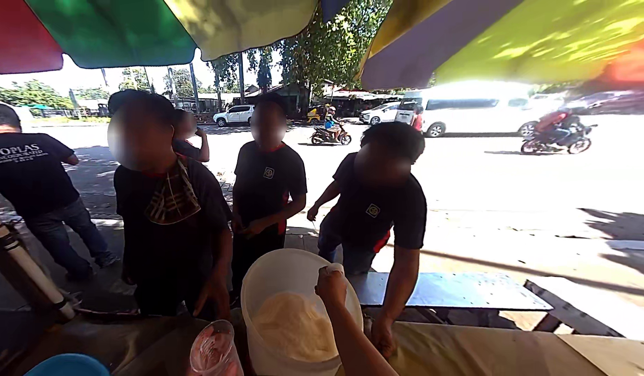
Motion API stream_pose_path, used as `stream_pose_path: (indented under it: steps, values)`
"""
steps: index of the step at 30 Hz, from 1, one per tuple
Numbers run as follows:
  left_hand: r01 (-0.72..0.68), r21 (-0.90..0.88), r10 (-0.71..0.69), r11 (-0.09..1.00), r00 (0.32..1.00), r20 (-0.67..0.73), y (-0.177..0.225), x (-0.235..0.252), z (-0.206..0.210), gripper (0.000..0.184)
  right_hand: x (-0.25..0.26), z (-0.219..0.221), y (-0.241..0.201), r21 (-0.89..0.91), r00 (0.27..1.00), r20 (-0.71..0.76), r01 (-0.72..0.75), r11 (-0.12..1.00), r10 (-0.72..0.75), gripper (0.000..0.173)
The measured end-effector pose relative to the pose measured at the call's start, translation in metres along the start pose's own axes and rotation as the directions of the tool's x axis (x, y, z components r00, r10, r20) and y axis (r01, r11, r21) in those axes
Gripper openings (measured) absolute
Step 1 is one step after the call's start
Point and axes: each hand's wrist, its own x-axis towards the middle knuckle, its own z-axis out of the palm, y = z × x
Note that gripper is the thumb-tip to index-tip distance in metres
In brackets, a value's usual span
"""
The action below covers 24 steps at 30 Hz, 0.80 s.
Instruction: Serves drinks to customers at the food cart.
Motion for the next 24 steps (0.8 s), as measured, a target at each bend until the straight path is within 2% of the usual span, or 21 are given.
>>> stream_pose_path:
  steps: [3,8,12,17,21,24]
  values:
    - [0.04,0.025,-0.04,0.999,0.999,0.006,0.004,0.003,0.01,0.1,0.001,-0.012,-0.005,0.08,1.0,-0.008,0.003,0.997,-0.002,0.032]
    - [0.02,0.116,-0.023,0.993,0.999,0.023,0.0,0.006,0.023,0.095,-0.006,-0.046,-0.02,0.239,0.999,0.051,-0.005,0.971,-0.007,0.03]
    - [0.042,0.202,-0.043,0.978,0.999,-0.003,-0.002,0.01,0.029,0.099,-0.017,-0.077,-0.053,0.201,0.995,0.039,0.083,0.976,-0.093,0.032]
    - [0.11,0.397,-0.105,0.911,0.994,-0.035,-0.003,0.021,0.034,0.1,-0.028,-0.12,-0.099,0.191,0.988,0.005,0.153,0.97,-0.157,0.031]
    - [0.208,0.453,-0.204,0.867,0.977,-0.058,0.013,0.033,0.045,0.09,-0.041,-0.157,-0.132,0.207,0.981,-0.036,0.193,0.959,-0.19,0.03]
    - [0.203,0.472,-0.187,0.858,0.979,-0.082,0.019,0.038,0.046,0.087,-0.05,-0.169,-0.14,0.229,0.983,-0.037,0.183,0.956,-0.18,0.029]
